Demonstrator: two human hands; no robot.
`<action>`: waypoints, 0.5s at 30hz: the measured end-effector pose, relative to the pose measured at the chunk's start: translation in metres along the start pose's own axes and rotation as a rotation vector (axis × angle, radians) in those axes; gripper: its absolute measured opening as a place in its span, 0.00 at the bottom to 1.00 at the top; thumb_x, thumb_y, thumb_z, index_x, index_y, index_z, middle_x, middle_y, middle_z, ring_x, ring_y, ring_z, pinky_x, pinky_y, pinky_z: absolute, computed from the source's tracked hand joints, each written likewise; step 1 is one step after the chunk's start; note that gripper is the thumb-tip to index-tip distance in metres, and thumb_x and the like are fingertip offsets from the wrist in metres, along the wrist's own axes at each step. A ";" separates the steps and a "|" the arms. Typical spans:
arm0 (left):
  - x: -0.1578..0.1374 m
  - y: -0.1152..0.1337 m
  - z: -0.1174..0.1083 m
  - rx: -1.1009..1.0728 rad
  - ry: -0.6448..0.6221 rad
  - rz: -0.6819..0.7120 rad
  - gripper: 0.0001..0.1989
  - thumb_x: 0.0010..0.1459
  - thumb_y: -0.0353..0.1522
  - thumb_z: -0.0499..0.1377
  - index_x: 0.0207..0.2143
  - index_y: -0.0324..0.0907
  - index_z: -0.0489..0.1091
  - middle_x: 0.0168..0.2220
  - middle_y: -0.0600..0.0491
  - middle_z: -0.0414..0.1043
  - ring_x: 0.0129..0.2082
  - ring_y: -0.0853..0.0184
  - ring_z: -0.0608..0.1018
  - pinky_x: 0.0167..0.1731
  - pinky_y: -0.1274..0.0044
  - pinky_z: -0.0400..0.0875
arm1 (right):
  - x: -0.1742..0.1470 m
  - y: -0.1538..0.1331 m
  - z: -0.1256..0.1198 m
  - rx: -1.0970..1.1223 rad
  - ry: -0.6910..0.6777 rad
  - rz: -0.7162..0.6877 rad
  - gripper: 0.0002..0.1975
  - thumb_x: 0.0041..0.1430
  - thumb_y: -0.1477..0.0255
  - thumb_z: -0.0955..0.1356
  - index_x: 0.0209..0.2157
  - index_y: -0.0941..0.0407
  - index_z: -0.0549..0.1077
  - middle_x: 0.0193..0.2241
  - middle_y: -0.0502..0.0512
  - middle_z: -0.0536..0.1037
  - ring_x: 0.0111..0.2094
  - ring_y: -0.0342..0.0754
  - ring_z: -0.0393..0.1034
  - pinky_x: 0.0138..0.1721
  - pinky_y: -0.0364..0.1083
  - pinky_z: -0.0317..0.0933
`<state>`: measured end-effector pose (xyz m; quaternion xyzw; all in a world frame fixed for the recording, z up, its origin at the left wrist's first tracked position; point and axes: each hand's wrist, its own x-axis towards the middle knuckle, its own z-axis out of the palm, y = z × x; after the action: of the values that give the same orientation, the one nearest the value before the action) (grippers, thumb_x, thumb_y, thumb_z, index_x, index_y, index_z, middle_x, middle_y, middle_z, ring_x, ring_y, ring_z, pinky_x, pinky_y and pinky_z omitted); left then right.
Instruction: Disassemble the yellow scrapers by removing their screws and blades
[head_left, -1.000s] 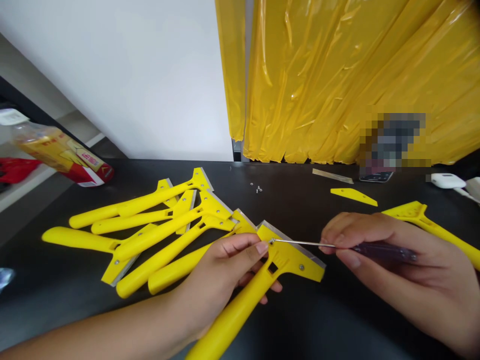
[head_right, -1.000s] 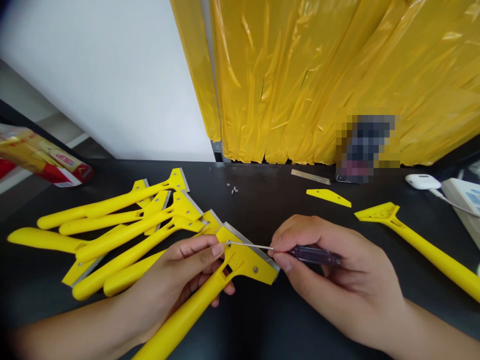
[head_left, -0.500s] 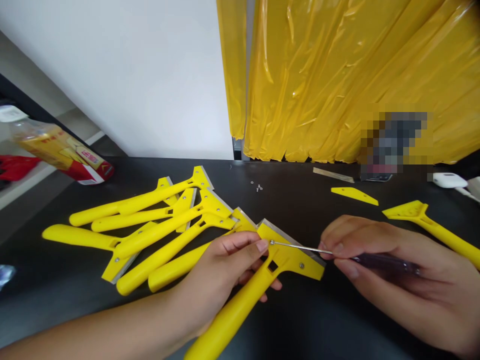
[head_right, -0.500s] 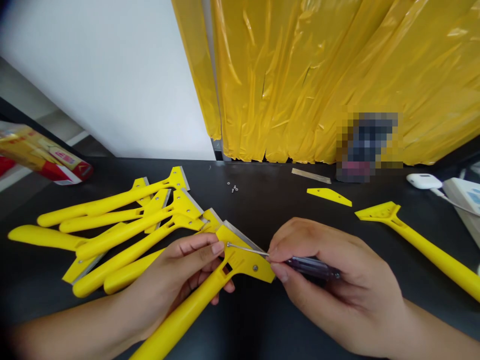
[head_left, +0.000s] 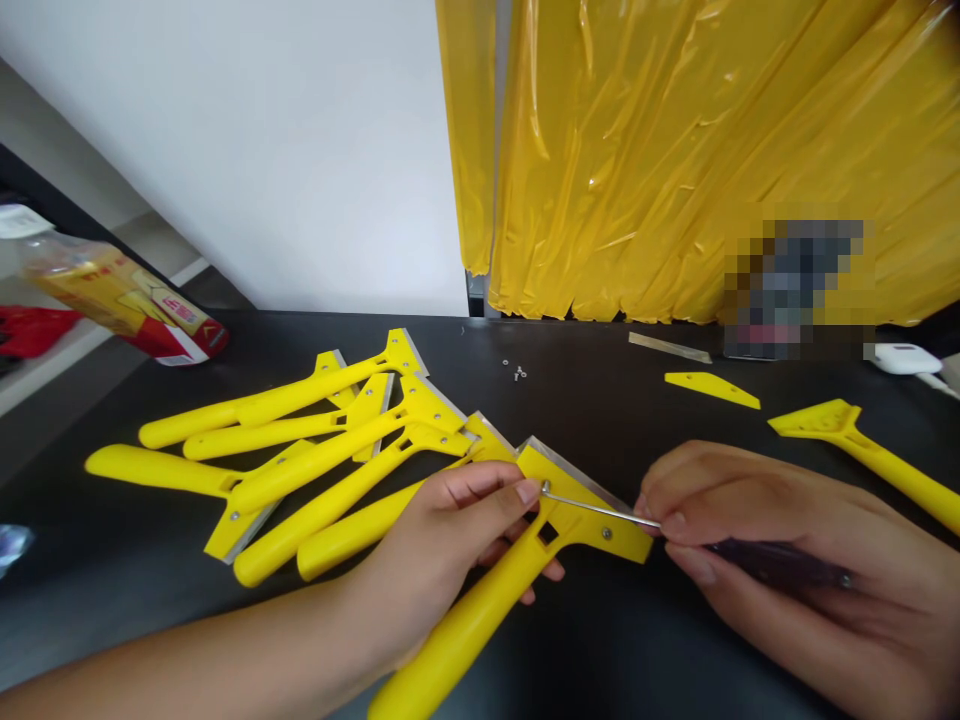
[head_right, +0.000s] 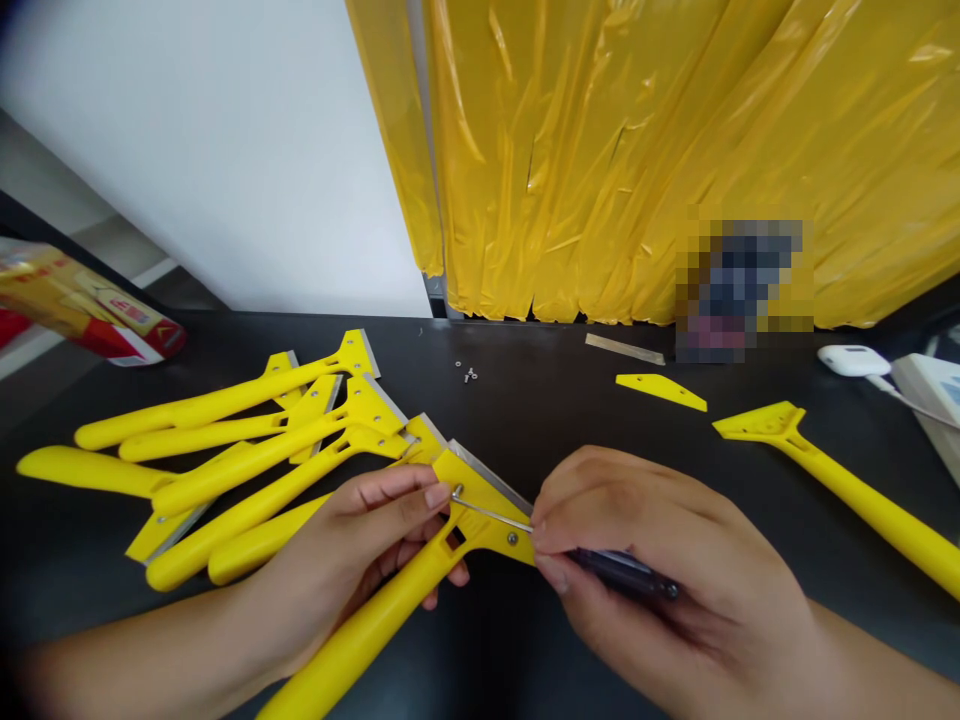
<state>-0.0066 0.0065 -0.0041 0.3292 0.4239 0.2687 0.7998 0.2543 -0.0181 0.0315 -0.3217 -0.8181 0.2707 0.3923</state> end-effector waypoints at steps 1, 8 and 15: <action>0.000 0.000 0.000 0.002 -0.002 -0.001 0.13 0.67 0.41 0.68 0.39 0.39 0.79 0.33 0.50 0.81 0.30 0.66 0.85 0.27 0.81 0.79 | 0.000 0.000 0.000 -0.004 -0.003 -0.001 0.23 0.59 0.86 0.70 0.53 0.52 0.77 0.38 0.56 0.84 0.42 0.53 0.81 0.38 0.48 0.79; 0.001 0.001 0.001 -0.003 -0.003 0.005 0.12 0.67 0.40 0.69 0.40 0.39 0.78 0.33 0.50 0.81 0.31 0.66 0.85 0.28 0.81 0.79 | -0.002 0.000 0.000 -0.017 0.019 0.004 0.21 0.61 0.85 0.70 0.52 0.51 0.77 0.39 0.56 0.85 0.43 0.51 0.81 0.39 0.48 0.78; 0.001 0.001 0.001 0.006 0.003 0.007 0.13 0.67 0.41 0.69 0.40 0.39 0.79 0.34 0.50 0.81 0.31 0.65 0.85 0.28 0.81 0.79 | -0.002 0.000 0.000 0.001 0.026 0.000 0.22 0.60 0.85 0.71 0.53 0.51 0.77 0.37 0.55 0.84 0.42 0.53 0.81 0.38 0.49 0.79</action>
<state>-0.0051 0.0079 -0.0032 0.3325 0.4247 0.2707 0.7973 0.2556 -0.0197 0.0309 -0.3250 -0.8128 0.2667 0.4031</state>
